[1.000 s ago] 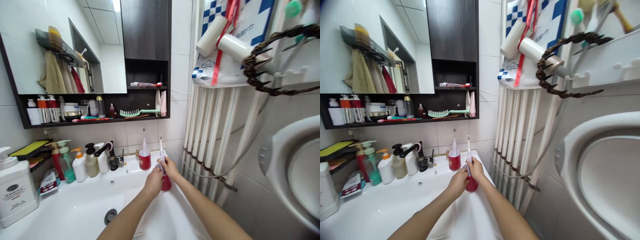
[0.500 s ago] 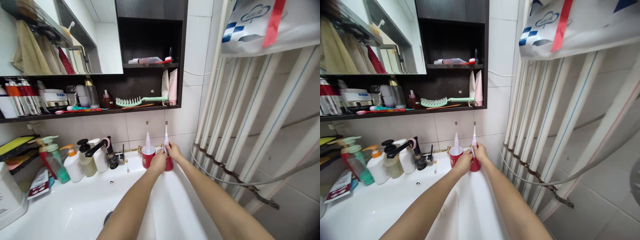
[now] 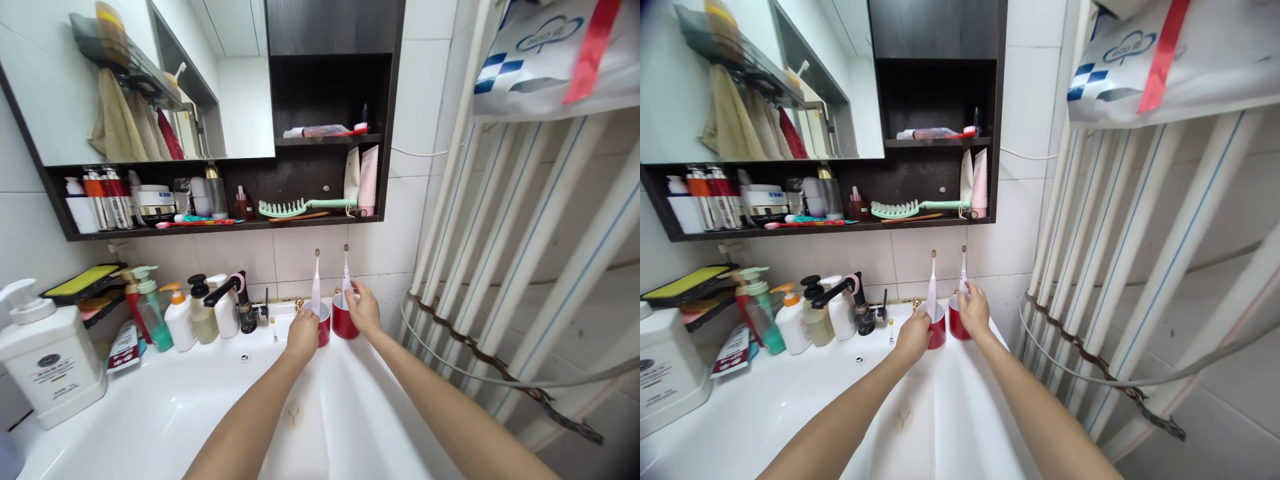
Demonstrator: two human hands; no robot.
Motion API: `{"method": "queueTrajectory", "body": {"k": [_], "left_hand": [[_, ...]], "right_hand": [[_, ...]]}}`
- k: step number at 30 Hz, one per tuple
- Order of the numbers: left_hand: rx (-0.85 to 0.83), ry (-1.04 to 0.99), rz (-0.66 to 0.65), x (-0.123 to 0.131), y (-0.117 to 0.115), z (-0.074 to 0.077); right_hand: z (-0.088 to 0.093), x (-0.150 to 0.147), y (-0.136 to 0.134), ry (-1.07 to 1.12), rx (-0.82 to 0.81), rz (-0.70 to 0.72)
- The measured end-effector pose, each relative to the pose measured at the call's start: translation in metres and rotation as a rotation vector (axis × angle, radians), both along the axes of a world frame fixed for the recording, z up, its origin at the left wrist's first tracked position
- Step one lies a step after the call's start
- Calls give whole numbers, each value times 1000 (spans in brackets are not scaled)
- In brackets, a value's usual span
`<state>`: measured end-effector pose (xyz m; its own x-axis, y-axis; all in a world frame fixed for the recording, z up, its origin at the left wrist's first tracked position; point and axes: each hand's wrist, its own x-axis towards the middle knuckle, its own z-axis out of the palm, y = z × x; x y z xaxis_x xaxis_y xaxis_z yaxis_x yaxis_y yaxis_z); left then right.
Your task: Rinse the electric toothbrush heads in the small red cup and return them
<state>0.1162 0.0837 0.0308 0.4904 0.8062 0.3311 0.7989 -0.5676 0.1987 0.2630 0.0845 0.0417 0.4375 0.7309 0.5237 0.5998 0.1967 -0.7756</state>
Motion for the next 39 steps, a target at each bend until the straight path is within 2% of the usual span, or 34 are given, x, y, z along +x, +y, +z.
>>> {"method": "queueTrajectory", "body": {"k": [3,9,12,16,19,22,28,31,33,36,39], "left_hand": [[-29,-6,9,-14,-31,-6],[-161,-11,81,-43,-96,-30],[-222,-23,110,-53,-116,-39],[-269,-59,112,-59,-128,-44],[-294,-102,107,-62,-132,-44],[-316,-160,108,-64,-135,-45],[-310,-418,42,-72,-143,-43],[-331,-617,45,-84,-148,-34],[-386,-718,53,-91,-155,-26],[-622,-921,-50,-95,-172,-18],[-949,-1248,-166,-93,-192,-19]], "right_hand": [[-8,-33,-21,14,-21,103],[-42,-92,-48,71,-185,294],[-52,-107,-60,63,-249,355],[-57,-117,-74,35,-269,393],[-55,-121,-82,13,-244,405],[-43,-123,-87,21,-185,379],[6,-114,-102,97,-47,344],[23,-111,-124,170,-32,423],[23,-115,-143,290,-98,550],[12,-127,-170,467,-231,708],[2,-139,-184,585,-313,760]]}}
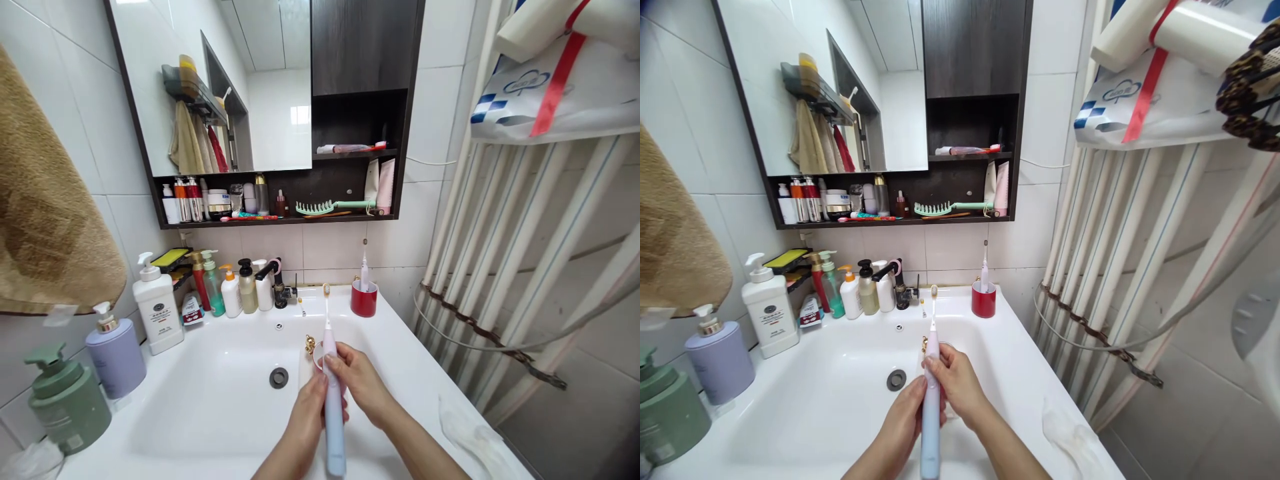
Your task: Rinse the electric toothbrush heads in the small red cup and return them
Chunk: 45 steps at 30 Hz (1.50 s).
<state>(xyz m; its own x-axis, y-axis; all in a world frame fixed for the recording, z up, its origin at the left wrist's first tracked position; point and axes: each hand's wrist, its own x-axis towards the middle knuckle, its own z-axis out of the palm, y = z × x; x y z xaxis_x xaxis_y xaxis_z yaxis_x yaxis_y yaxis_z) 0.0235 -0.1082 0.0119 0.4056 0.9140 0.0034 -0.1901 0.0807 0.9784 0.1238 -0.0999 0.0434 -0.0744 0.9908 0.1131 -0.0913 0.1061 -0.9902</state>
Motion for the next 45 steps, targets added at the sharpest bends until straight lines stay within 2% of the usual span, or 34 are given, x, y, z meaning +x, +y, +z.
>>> {"method": "queueTrajectory", "body": {"k": [3,8,10,14,19,24,28,33,38,43,45], "left_hand": [[-164,-116,13,4,-15,-7],[-286,-170,-60,3,-24,-15],[-250,-135,-47,1,-25,-16],[-106,-6,72,-1,-25,-21],[-208,-119,-32,0,-27,-24],[-181,-78,16,2,-30,-21],[-235,-120,1,4,-34,-20],[-203,-20,89,6,-36,-21],[-284,-120,-9,7,-37,-17],[-216,-7,91,9,-37,-23],[-223,-23,86,9,-38,-25]], "right_hand": [[-4,-4,-1,133,-53,-35],[-7,-5,4,251,-124,-33],[-9,-6,4,254,-125,-60],[-10,-11,1,248,-100,-137],[-8,-14,-2,305,-135,-109],[-7,-16,-4,349,-108,-136],[-8,-18,-5,392,-119,-104],[-10,-19,-5,441,-133,-143],[-11,-19,-4,513,-140,-130],[-12,-20,-6,490,-132,-146],[-13,-21,-6,496,-132,-133]]}}
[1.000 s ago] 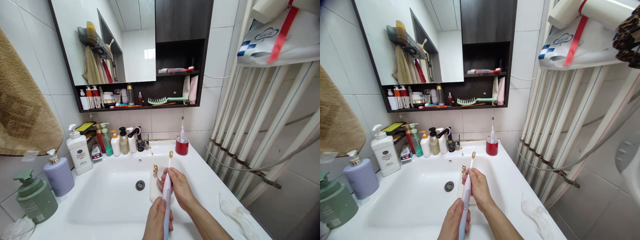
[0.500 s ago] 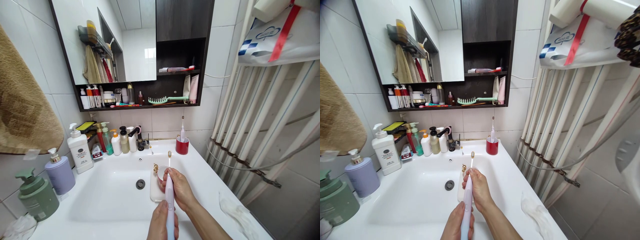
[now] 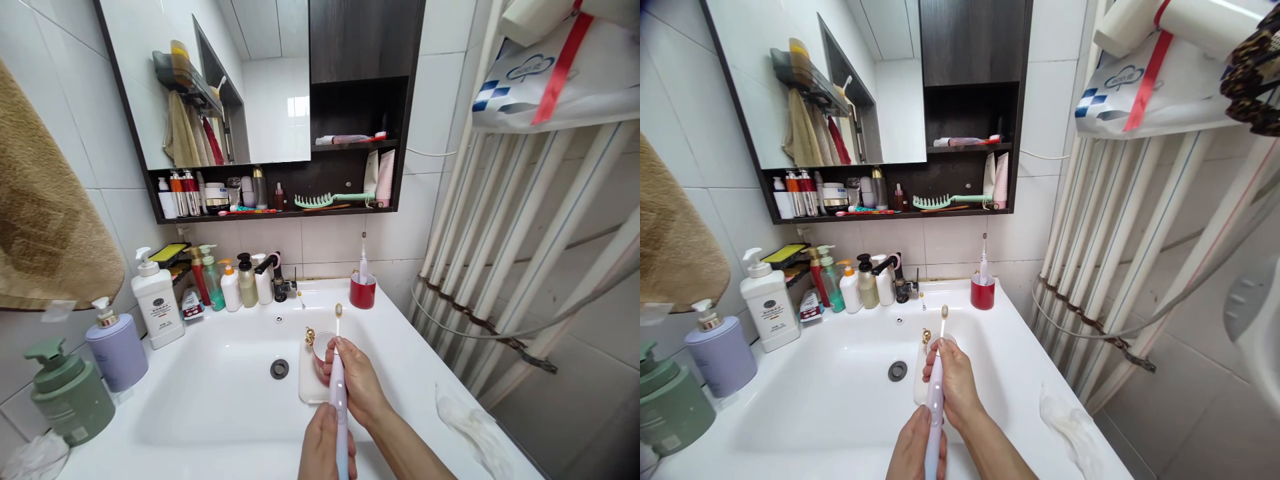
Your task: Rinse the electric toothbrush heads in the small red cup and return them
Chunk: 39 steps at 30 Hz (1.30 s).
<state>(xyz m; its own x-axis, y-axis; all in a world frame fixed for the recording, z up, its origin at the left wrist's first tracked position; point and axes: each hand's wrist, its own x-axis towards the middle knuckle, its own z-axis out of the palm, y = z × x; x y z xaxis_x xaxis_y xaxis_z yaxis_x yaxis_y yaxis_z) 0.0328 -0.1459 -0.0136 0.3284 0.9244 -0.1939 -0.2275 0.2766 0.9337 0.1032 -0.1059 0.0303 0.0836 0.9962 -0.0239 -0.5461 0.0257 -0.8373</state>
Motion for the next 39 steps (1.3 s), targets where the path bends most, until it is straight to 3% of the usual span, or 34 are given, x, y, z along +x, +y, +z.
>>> {"method": "queueTrajectory", "body": {"k": [4,18,22,32,39], "left_hand": [[-51,-79,-57,0,-1,2],[-4,34,-6,0,-2,4],[-76,-37,-61,0,-2,9],[-109,-30,-44,-1,5,12],[-82,-35,-44,-7,19,15]], "right_hand": [[-2,0,1,23,-10,15],[-4,2,3,26,-1,-27],[-7,3,7,77,-9,-19],[-3,2,19,128,-72,-49],[4,-2,43,17,-65,-63]]}}
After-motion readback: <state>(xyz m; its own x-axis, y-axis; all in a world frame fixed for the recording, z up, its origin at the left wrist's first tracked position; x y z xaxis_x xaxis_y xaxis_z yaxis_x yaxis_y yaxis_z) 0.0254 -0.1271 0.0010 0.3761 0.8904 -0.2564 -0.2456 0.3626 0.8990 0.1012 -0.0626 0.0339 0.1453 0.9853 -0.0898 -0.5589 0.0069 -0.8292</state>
